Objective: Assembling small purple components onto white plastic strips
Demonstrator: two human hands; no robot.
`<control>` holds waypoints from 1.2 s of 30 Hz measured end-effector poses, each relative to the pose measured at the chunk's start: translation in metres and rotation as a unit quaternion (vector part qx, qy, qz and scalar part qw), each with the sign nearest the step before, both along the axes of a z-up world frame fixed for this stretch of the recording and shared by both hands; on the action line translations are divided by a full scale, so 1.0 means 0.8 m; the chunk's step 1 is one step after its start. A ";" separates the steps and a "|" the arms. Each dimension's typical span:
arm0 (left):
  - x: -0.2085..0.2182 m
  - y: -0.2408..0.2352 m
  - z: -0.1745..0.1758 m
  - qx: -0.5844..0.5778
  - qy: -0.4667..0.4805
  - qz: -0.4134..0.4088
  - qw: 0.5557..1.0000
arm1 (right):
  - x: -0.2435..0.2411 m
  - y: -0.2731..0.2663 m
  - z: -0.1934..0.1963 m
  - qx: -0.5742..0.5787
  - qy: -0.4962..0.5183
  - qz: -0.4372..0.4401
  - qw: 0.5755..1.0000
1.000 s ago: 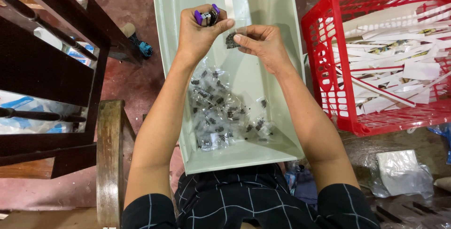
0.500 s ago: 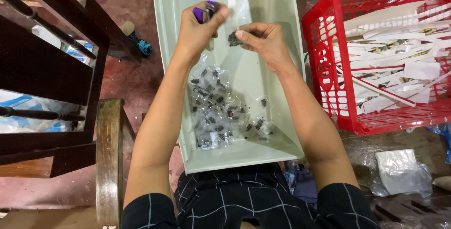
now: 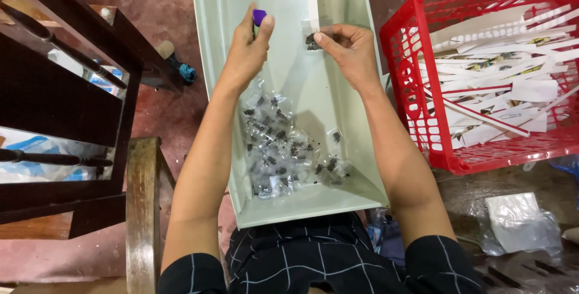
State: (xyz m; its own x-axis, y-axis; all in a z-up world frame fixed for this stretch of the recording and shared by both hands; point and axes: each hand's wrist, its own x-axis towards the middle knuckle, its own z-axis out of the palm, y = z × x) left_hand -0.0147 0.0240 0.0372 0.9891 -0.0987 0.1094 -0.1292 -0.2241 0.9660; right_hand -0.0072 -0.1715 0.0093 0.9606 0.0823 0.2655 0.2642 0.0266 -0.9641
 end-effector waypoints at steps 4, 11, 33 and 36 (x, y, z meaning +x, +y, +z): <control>0.004 0.001 -0.007 -0.013 0.012 -0.037 0.999 | 0.001 -0.002 0.003 -0.039 -0.023 -0.024 0.999; 0.002 -0.004 -0.005 -0.023 -0.152 -0.015 0.988 | 0.000 -0.005 0.003 -0.079 -0.034 0.007 0.996; -0.003 -0.002 -0.002 0.028 -0.159 -0.068 0.984 | -0.015 0.004 0.021 -0.094 -0.035 0.129 0.987; 0.001 -0.002 -0.007 0.041 -0.183 -0.081 0.979 | -0.006 0.006 0.005 -0.080 -0.064 0.094 0.990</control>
